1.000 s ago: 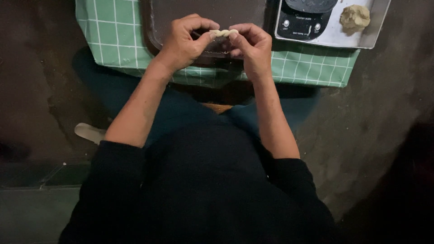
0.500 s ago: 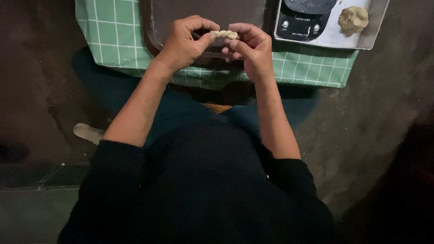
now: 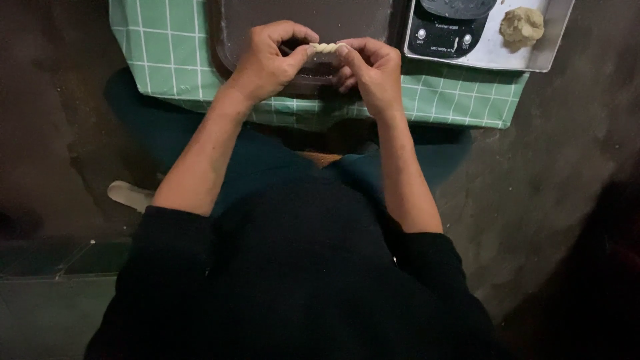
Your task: The person is portioning dough, rolling it into thin strips, and twisting it into a braided shape before placing it on a tray.
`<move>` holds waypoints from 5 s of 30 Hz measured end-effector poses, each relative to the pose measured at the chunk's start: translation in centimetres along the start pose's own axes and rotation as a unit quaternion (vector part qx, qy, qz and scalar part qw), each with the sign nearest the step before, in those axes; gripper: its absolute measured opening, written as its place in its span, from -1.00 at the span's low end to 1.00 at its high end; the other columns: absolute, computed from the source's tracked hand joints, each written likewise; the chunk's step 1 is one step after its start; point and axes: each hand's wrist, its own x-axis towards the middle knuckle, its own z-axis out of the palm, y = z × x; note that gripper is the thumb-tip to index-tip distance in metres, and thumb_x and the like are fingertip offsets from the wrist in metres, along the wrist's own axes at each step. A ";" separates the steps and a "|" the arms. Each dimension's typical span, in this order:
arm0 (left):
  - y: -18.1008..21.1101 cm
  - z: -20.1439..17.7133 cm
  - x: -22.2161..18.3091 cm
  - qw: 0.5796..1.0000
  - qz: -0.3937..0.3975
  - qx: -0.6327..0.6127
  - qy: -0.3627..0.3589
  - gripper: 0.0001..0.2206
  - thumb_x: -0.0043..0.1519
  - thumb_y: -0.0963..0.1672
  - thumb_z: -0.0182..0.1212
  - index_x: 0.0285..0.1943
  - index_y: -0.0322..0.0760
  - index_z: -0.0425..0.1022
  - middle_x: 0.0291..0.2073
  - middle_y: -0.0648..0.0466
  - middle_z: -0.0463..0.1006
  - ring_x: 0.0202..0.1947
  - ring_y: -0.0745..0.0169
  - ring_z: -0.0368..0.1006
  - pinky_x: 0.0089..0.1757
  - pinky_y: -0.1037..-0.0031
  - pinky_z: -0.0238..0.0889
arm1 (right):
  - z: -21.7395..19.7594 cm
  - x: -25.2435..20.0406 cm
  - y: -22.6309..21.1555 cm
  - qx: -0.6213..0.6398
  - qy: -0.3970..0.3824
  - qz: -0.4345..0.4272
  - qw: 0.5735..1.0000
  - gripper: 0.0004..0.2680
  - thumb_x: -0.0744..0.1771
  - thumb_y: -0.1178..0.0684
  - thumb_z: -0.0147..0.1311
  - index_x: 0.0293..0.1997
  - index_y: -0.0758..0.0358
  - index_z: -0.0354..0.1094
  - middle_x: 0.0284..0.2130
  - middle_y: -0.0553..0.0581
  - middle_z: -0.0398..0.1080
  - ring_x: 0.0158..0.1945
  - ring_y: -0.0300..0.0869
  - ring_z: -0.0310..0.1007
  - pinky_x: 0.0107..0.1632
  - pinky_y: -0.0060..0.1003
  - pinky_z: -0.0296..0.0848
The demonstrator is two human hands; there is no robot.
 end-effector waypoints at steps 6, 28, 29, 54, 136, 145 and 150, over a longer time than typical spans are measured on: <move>-2.1 -0.2 0.6 0.983 0.117 0.143 0.019 -0.93 0.36 -0.26 0.28 -0.05 -0.45 0.62 -0.21 -0.13 0.64 -0.23 0.05 0.54 -0.22 0.35 0.38 | -0.1 1.2 0.9 -0.081 0.016 0.023 0.996 -0.86 0.43 0.04 0.11 -0.16 0.31 0.47 -0.51 0.10 0.46 -0.56 -0.27 0.50 -0.56 -0.45 0.44; -4.3 -0.8 0.8 0.874 0.207 0.440 0.012 -0.91 0.26 -0.11 0.49 -0.16 -0.15 0.69 -0.21 0.14 0.54 -0.15 0.16 0.41 -0.16 0.27 0.14 | -1.2 1.9 3.9 -0.444 -0.018 -0.225 0.867 -0.86 0.33 0.22 0.25 -0.03 0.27 0.50 -0.31 0.14 0.51 -0.30 -0.07 0.49 -0.23 -0.18 0.43; -4.5 -0.7 0.7 0.877 0.199 0.437 0.010 -0.91 0.26 -0.12 0.49 -0.16 -0.18 0.69 -0.21 0.13 0.55 -0.14 0.14 0.41 -0.15 0.26 0.14 | -1.2 1.9 3.9 -0.456 -0.019 -0.225 0.861 -0.87 0.35 0.20 0.25 -0.03 0.28 0.51 -0.30 0.14 0.52 -0.30 -0.07 0.49 -0.22 -0.20 0.43; -3.4 0.5 2.6 0.849 0.215 0.482 -0.027 -0.85 0.25 -0.12 0.54 -0.10 -0.15 0.65 -0.24 0.03 0.47 -0.15 -0.02 0.37 0.17 0.05 0.09 | -1.6 1.2 3.1 -0.401 0.049 -0.255 0.879 -0.90 0.39 0.24 0.15 -0.01 0.31 0.43 -0.29 0.18 0.43 -0.28 -0.03 0.43 -0.24 -0.19 0.37; -4.6 -1.5 2.6 0.926 0.069 0.366 0.059 -0.84 0.22 -0.10 0.35 -0.09 -0.20 0.66 -0.18 0.03 0.58 -0.05 0.03 0.53 -0.06 0.34 0.44 | -32.1 -0.2 8.3 -0.730 0.209 0.010 0.651 -0.84 0.28 0.03 0.13 -0.45 0.29 0.50 -0.52 0.29 0.42 -0.36 0.17 0.55 -0.24 0.00 0.54; -5.7 -1.5 2.4 0.926 0.084 0.362 0.069 -0.84 0.23 -0.08 0.33 -0.09 -0.18 0.66 -0.18 0.03 0.57 -0.06 0.05 0.53 -0.07 0.37 0.44 | -30.4 0.5 6.6 -0.811 0.197 0.013 0.551 -0.83 0.20 -0.01 0.16 -0.42 0.31 0.49 -0.58 0.22 0.43 -0.46 0.04 0.57 -0.40 -0.12 0.52; -6.4 -1.7 2.5 0.922 0.101 0.368 0.071 -0.83 0.20 -0.07 0.35 -0.09 -0.15 0.66 -0.19 0.06 0.58 -0.06 0.06 0.54 -0.05 0.38 0.43 | -30.3 0.1 4.2 -0.815 0.123 0.062 0.563 -0.82 0.21 -0.03 0.17 -0.44 0.28 0.57 -0.53 0.22 0.48 -0.38 0.08 0.63 -0.33 0.03 0.55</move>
